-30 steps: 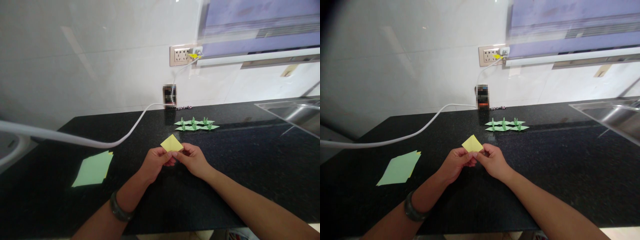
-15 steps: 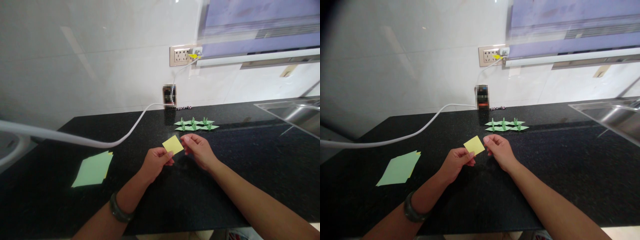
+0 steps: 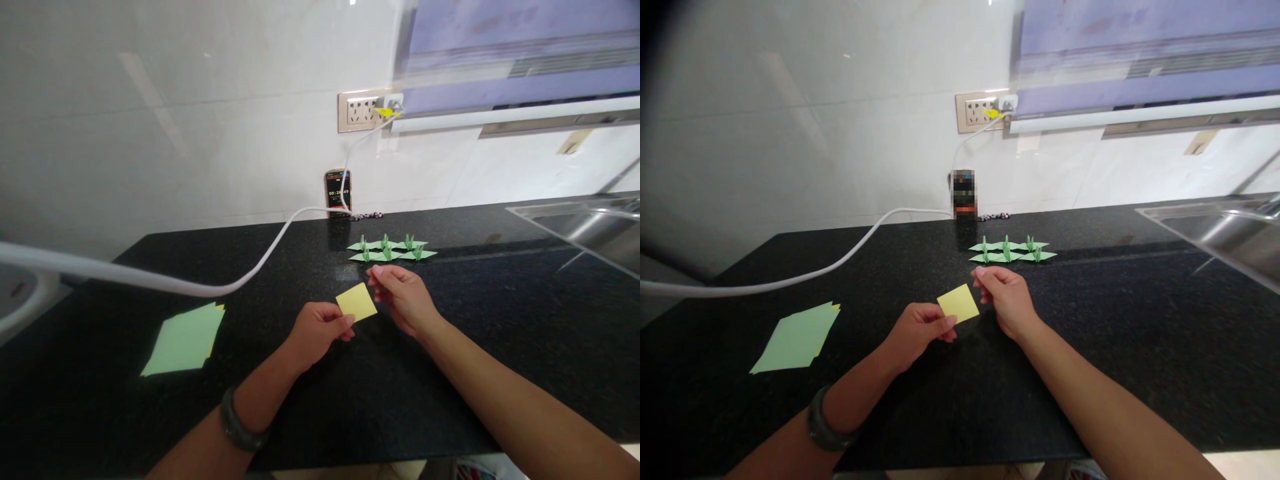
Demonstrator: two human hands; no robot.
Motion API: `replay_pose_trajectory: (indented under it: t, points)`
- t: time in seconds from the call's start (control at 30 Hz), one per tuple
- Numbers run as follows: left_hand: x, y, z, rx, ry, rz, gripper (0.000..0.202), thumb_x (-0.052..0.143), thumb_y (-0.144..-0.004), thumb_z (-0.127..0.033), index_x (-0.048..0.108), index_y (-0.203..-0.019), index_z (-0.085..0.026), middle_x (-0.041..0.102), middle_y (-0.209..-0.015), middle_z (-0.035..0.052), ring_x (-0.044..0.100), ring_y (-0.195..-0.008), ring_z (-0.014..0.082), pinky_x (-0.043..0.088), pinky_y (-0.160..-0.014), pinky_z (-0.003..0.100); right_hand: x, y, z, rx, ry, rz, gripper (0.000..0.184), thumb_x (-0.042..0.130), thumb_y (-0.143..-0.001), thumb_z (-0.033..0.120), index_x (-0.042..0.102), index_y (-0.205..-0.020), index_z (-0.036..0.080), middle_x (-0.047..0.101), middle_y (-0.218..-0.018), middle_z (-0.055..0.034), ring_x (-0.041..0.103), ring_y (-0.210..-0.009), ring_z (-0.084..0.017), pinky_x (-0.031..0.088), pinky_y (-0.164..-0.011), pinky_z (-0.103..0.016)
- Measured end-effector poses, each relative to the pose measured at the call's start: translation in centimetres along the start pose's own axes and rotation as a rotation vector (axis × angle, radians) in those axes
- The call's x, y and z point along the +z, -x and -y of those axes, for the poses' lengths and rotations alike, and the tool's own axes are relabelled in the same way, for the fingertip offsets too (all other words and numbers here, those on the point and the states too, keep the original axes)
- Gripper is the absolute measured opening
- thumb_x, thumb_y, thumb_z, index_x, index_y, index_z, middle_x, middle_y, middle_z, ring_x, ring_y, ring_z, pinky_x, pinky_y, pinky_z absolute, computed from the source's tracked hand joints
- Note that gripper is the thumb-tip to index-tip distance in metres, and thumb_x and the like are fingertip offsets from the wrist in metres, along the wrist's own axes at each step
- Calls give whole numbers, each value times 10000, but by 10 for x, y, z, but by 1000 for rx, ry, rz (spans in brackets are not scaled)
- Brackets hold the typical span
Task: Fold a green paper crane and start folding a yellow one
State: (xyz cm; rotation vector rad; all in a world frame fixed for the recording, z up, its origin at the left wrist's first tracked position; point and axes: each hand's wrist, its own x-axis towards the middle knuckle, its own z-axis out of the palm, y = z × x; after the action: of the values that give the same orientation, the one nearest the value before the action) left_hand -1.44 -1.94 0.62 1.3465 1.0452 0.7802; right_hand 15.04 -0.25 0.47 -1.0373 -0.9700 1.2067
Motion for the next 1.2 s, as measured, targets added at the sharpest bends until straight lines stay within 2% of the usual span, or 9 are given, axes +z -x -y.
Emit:
replay_pose_trajectory:
  t: [0.07,0.13,0.33,0.43,0.63,0.8,1.0,1.13,1.2]
  points:
    - [0,0,-1,-12,26,-35,221,605,-664,-319,613,-578,-116,613,-533,33,531,-479,101,418,-517,222,2,3,-2,60,39,131,281,606,-670,416,605,-769,154,563,-648,-10,461,-505,-83,356,-431,-198]
    - [0,-1,-2,-7,34,-61,218,604,-668,-318,613,-602,-110,617,-546,33,535,-486,100,415,-515,218,5,7,-6,71,142,272,260,631,-650,395,591,-685,141,547,-608,6,445,-487,-73,348,-431,-195]
    - [-4,-4,-2,39,107,-142,200,625,-658,-305,609,-721,-117,620,-604,13,544,-547,94,414,-542,204,6,10,-9,26,308,342,223,589,-703,357,569,-661,139,493,-539,36,383,-448,-57,289,-426,-190]
    - [-6,-4,-1,67,112,-196,203,609,-673,-324,598,-666,-122,612,-586,8,530,-537,90,411,-544,205,5,10,-5,35,350,386,227,587,-703,355,561,-644,137,479,-513,42,375,-439,-58,265,-420,-189]
    - [-7,-4,-2,61,83,-193,291,527,-726,-392,607,-650,-123,603,-576,18,541,-544,109,423,-552,229,4,9,-6,53,400,389,229,580,-702,351,539,-627,138,459,-500,43,369,-434,-57,258,-411,-184]
    - [-7,-4,-2,50,107,-97,226,632,-647,-315,601,-746,-114,621,-637,20,553,-562,101,418,-534,204,0,5,-8,72,479,414,260,619,-660,359,503,-588,138,443,-493,46,346,-426,-49,220,-385,-175]
    - [-8,-6,1,-49,179,-90,239,629,-655,-303,584,-798,-117,642,-701,45,587,-587,119,428,-536,215,3,5,-5,14,340,343,214,580,-704,344,563,-771,142,536,-650,3,433,-500,-72,354,-448,-199]
    - [-9,-6,1,-1,198,-114,265,598,-684,-341,609,-821,-115,640,-723,47,581,-645,124,435,-563,216,6,8,-6,-37,347,351,208,577,-715,317,573,-833,146,540,-660,-1,443,-517,-80,366,-465,-208]
    - [-10,-6,0,20,213,-147,281,583,-697,-356,622,-825,-109,638,-730,51,580,-669,129,443,-581,222,8,10,-8,-109,311,279,224,608,-692,291,540,-864,165,517,-648,19,445,-524,-79,372,-481,-207]
